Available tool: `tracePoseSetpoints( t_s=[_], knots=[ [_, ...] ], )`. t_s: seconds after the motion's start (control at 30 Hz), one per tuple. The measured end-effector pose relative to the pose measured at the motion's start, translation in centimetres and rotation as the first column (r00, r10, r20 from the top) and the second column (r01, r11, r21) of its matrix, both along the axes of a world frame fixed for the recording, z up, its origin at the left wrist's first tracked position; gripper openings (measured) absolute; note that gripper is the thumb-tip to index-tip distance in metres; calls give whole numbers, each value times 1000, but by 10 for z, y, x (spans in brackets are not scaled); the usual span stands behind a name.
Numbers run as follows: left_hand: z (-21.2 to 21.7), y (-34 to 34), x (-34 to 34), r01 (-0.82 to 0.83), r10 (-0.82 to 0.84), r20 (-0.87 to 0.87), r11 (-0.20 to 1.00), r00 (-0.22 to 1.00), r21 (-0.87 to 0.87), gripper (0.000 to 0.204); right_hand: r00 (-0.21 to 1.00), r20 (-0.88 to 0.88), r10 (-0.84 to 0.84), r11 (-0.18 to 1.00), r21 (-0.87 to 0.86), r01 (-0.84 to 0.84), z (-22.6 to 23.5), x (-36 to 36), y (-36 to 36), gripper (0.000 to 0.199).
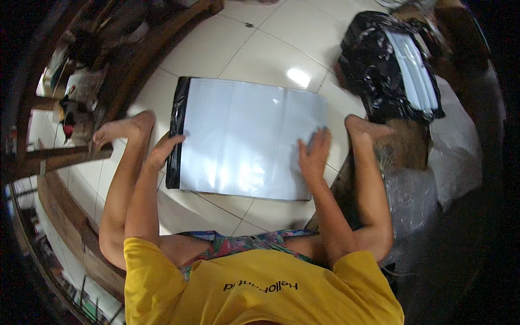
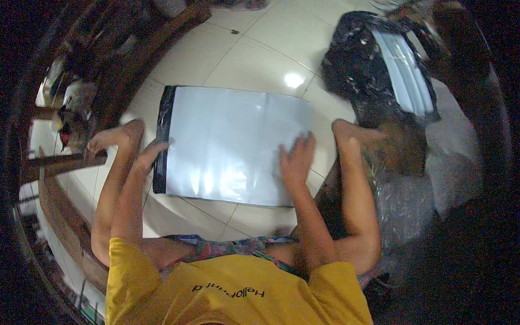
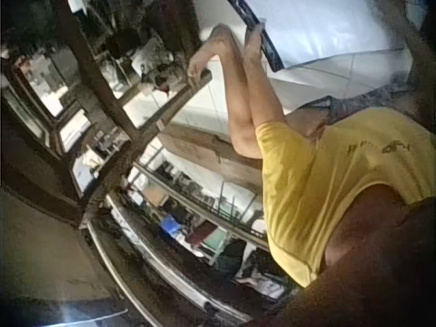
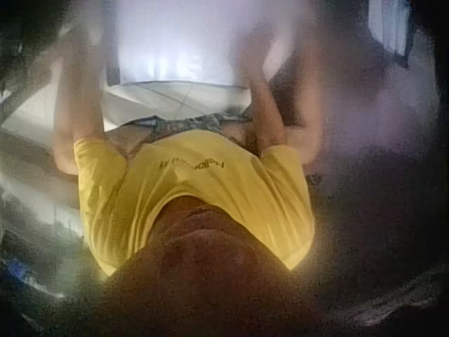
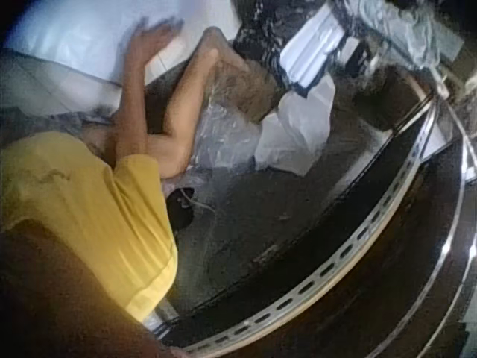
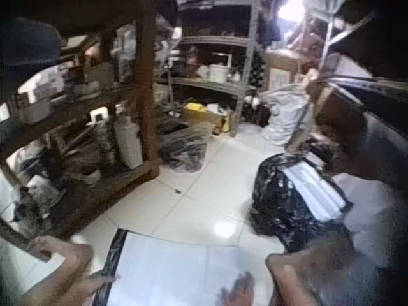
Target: The person sits on the floor and folds a white poly mailer, then places it into a black plastic bag. The person repeats this process with another mailer, folding it and inserting it into the same bag.
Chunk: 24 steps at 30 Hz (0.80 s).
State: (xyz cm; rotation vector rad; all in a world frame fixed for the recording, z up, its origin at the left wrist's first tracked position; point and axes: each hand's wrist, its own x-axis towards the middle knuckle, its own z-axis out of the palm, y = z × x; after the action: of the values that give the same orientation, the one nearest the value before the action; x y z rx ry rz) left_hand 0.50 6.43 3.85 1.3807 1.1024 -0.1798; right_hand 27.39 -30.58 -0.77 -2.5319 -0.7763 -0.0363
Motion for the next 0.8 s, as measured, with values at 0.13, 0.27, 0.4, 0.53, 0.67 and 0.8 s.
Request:
tracePoseSetpoints(
  t_s=[0.13,0.27,0.4,0.53,0.67,0.8],
  knots=[
    [-8,1,-4,-2,8,-43,988,999,154,63,944,-231,-233,972,-39,231,17,10,-7,77],
    [-40,-64,28,326,79,-416,497,906,804,68,924,-281,-260,964,-133,230,15,27,-3,84],
    [-30,-75,26,346,-46,-357,393,933,852,74,875,-378,-302,952,-171,254,20,38,-3,84],
    [-43,-1,1,76,-51,-74,912,996,403,80,797,-511,-322,946,-131,298,20,41,-11,80],
    [-30,-5,12,68,-78,15,941,997,331,65,739,-593,-320,929,-42,368,12,37,-11,75],
    [-36,1,5,50,-61,20,934,998,354,54,689,-630,-358,913,-83,399,-1,50,-15,63]
  ],
)
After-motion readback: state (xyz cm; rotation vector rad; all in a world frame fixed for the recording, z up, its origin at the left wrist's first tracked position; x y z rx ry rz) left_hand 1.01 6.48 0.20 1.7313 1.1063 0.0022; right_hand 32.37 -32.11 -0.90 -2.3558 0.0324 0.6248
